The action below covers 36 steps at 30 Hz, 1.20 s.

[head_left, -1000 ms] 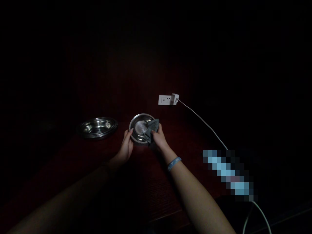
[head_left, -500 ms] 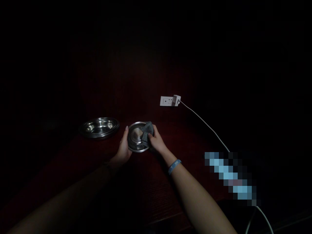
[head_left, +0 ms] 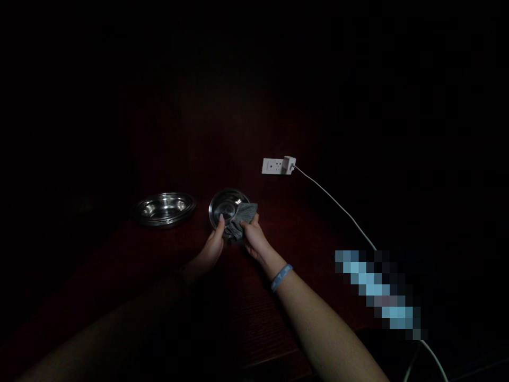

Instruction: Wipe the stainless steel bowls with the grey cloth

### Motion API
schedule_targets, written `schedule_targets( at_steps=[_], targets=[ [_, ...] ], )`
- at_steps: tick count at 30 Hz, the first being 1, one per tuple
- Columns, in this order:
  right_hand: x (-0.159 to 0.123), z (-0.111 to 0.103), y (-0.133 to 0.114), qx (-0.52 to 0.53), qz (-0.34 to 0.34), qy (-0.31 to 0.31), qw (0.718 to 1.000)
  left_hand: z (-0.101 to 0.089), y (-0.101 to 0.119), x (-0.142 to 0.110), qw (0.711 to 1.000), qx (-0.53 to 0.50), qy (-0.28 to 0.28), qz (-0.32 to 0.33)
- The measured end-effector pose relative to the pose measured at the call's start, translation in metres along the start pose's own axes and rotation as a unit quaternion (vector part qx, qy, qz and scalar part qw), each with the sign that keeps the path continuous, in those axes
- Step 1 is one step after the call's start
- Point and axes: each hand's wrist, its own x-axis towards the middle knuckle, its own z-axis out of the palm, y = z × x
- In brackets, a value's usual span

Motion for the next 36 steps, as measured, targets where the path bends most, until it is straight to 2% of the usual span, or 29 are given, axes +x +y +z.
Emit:
schedule_targets(
  at_steps=[2, 5, 7, 11, 15, 18, 21, 24, 28, 36],
  targets=[
    [-0.004, 0.004, 0.003, 0.018, -0.002, -0.004, 1.0, -0.003, -0.007, 0.002, 0.998, 0.052, -0.007, -0.018],
    [-0.008, 0.008, 0.008, 0.024, -0.027, -0.013, 0.999, -0.005, -0.014, 0.003, 0.995, 0.096, 0.018, -0.032],
    [-0.007, 0.007, 0.008, 0.01, -0.045, -0.012, 0.999, -0.005, -0.017, 0.003, 0.994, 0.1, 0.035, -0.036],
    [0.004, -0.001, -0.001, -0.075, -0.112, -0.008, 0.991, -0.005, -0.016, 0.004, 0.997, 0.075, 0.014, -0.026],
    [0.014, -0.013, -0.014, -0.17, -0.201, -0.026, 0.964, -0.002, -0.005, 0.001, 0.999, 0.021, 0.025, 0.016],
    [0.015, -0.018, -0.018, -0.241, -0.231, -0.048, 0.941, -0.001, 0.008, 0.0, 0.996, -0.038, 0.053, 0.065],
    [0.01, -0.02, -0.018, -0.299, -0.258, -0.089, 0.914, -0.006, 0.016, 0.002, 0.985, -0.064, 0.111, 0.112],
    [0.007, -0.02, -0.016, -0.321, -0.266, -0.132, 0.899, -0.012, 0.017, 0.006, 0.984, -0.059, 0.128, 0.111],
    [0.007, -0.021, -0.012, -0.326, -0.255, -0.131, 0.901, -0.013, 0.016, 0.009, 0.993, -0.073, 0.075, 0.046],
    [0.012, -0.019, 0.001, -0.263, -0.2, -0.085, 0.94, -0.006, 0.016, 0.006, 0.987, -0.111, 0.119, 0.014]
  ],
)
